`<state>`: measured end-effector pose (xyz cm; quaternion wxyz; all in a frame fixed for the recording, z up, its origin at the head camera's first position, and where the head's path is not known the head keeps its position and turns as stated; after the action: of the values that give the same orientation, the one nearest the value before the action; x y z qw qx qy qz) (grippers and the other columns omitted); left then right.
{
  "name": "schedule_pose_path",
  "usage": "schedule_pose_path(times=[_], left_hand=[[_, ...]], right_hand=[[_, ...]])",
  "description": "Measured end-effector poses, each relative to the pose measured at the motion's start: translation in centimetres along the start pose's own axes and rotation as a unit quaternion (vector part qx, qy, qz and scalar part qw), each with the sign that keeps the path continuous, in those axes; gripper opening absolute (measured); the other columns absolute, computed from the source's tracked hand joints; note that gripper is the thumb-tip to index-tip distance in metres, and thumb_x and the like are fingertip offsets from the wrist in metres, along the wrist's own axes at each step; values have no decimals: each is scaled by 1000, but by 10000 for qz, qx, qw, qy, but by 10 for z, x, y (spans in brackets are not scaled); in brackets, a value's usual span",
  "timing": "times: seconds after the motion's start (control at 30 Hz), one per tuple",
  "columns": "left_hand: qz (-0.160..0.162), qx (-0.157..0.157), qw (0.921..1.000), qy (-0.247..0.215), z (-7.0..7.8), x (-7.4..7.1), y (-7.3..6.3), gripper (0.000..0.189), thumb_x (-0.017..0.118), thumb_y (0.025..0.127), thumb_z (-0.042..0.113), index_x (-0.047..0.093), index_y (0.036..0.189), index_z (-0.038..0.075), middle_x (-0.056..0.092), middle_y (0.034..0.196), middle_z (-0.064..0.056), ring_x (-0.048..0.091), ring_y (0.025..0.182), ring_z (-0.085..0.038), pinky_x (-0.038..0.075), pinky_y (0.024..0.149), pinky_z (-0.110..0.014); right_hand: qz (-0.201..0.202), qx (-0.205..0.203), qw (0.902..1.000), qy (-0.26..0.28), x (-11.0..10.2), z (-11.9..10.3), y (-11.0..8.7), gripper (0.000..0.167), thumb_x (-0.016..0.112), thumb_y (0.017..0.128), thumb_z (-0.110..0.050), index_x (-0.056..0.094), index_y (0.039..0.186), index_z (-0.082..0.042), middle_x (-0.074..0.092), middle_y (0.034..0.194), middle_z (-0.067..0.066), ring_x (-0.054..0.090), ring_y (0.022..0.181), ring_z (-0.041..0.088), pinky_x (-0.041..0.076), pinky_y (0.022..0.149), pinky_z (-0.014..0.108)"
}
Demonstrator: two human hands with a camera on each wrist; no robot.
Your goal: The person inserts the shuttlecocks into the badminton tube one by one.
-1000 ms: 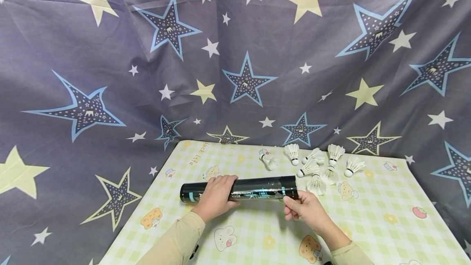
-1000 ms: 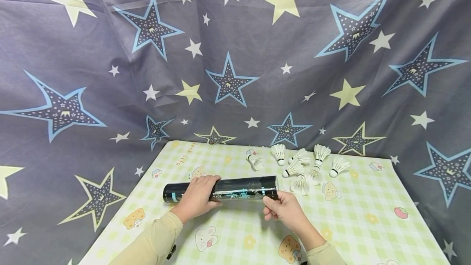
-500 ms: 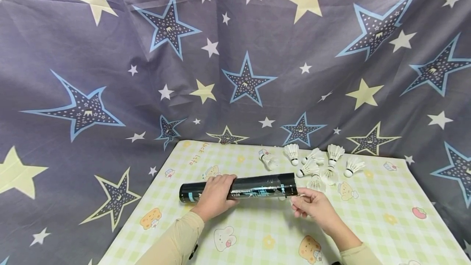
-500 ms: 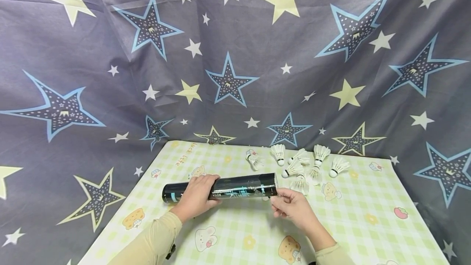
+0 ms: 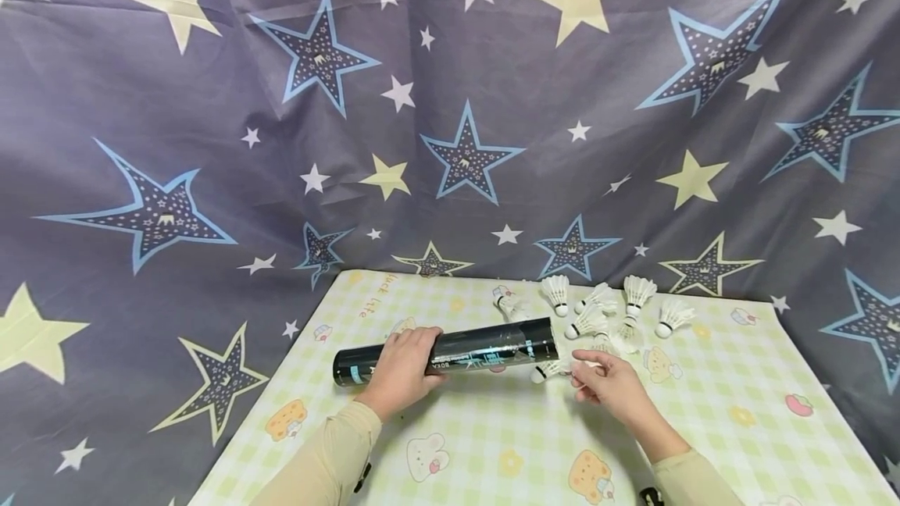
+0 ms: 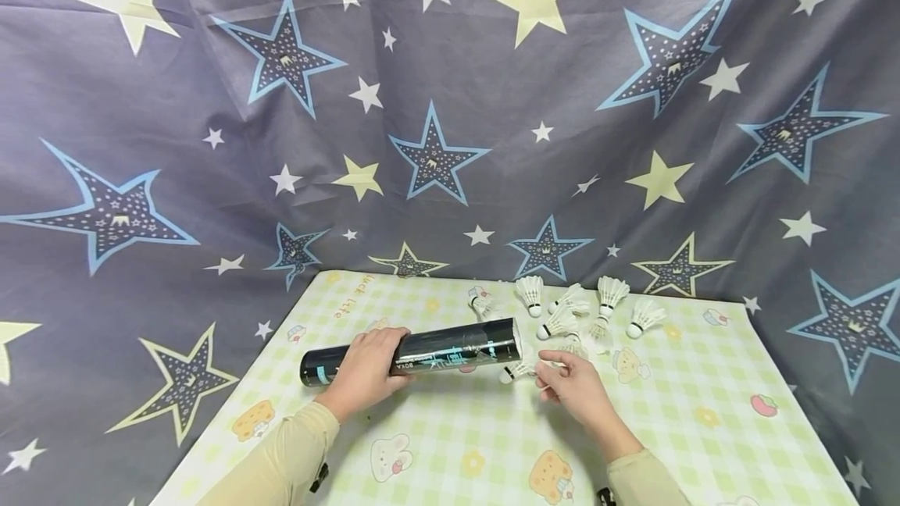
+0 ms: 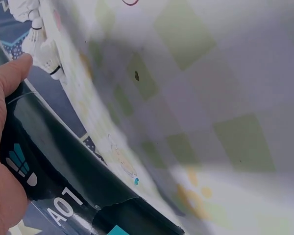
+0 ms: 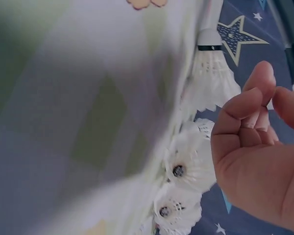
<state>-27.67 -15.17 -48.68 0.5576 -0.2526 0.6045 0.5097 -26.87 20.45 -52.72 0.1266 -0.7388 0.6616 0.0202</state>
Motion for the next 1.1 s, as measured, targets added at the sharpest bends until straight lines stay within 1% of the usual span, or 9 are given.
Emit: schedule_pose_path(times=[0.1,0.23,0.33,0.43,0.57,0.67,0.8,0.97,1.1], left_hand=[[-67,-43,10000,-20,-1,0,-2,82,93,82,44,57,148,12,70,138,-10,65,125,-34,49,109,-58],[-164,-92,9998,-71,-2,2,-3,81,93,83,44,56,148,13,69,138,-10,65,126,-34,48,110,-57],[-163,-92,9998,-105,-3,2,-3,81,93,83,43,56,148,13,70,137,-10,65,125,-34,48,108,-57],[-155,-79,9998,-109,-4,3,-4,81,94,82,42,56,147,12,70,137,-11,65,125,-34,48,108,-56],[-179,-86,9997,-116,-4,3,-5,81,94,83,42,56,148,12,69,139,-11,65,127,-35,48,109,-57],[-181,-92,9997,-99,-4,4,-5,81,93,82,42,56,148,13,69,140,-11,65,127,-34,48,110,-57],[-120,-53,9999,-14,-4,4,-6,81,94,81,45,57,147,14,70,138,-9,65,126,-33,48,110,-57],[-25,18,9999,142,-3,5,-6,81,95,79,47,59,144,14,71,134,-8,67,123,-31,50,107,-55],[-132,-32,9999,68,-3,6,-6,81,94,80,47,58,145,15,71,135,-8,66,124,-31,49,109,-56]], right_hand=[[40,14,10000,-89,6,4,7,57,67,106,-17,49,152,10,79,88,7,71,64,11,58,64,24],[210,131,9995,-216,8,7,14,55,67,106,-16,50,152,9,79,90,11,72,64,14,59,64,24],[267,169,9988,-366,8,9,17,51,67,106,-17,54,148,9,79,91,12,72,64,14,57,63,24],[310,142,9983,-471,9,11,20,44,67,106,-17,59,140,10,78,90,12,72,65,14,56,63,24],[375,148,9981,-473,9,13,21,35,68,105,-17,66,129,9,77,88,10,71,65,14,57,63,24],[425,181,9980,-429,8,15,21,31,69,105,-15,69,124,9,77,87,11,71,64,13,56,62,24],[481,209,9980,-347,5,16,20,29,70,104,-14,72,122,8,77,88,12,71,65,13,57,62,24],[556,269,9975,-335,0,18,18,29,71,104,-16,73,123,6,77,88,10,71,66,14,56,62,24],[587,283,9973,-328,-3,18,16,30,71,104,-17,73,124,5,76,86,8,70,66,13,54,61,24]])
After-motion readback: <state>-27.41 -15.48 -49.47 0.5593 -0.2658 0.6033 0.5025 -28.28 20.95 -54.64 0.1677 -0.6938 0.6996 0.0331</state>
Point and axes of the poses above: each hand's wrist, its own y-axis towards the middle knuckle, its own x-axis out of the palm, z = x × y, the point moved 6 cm from there along y, towards the middle knuckle
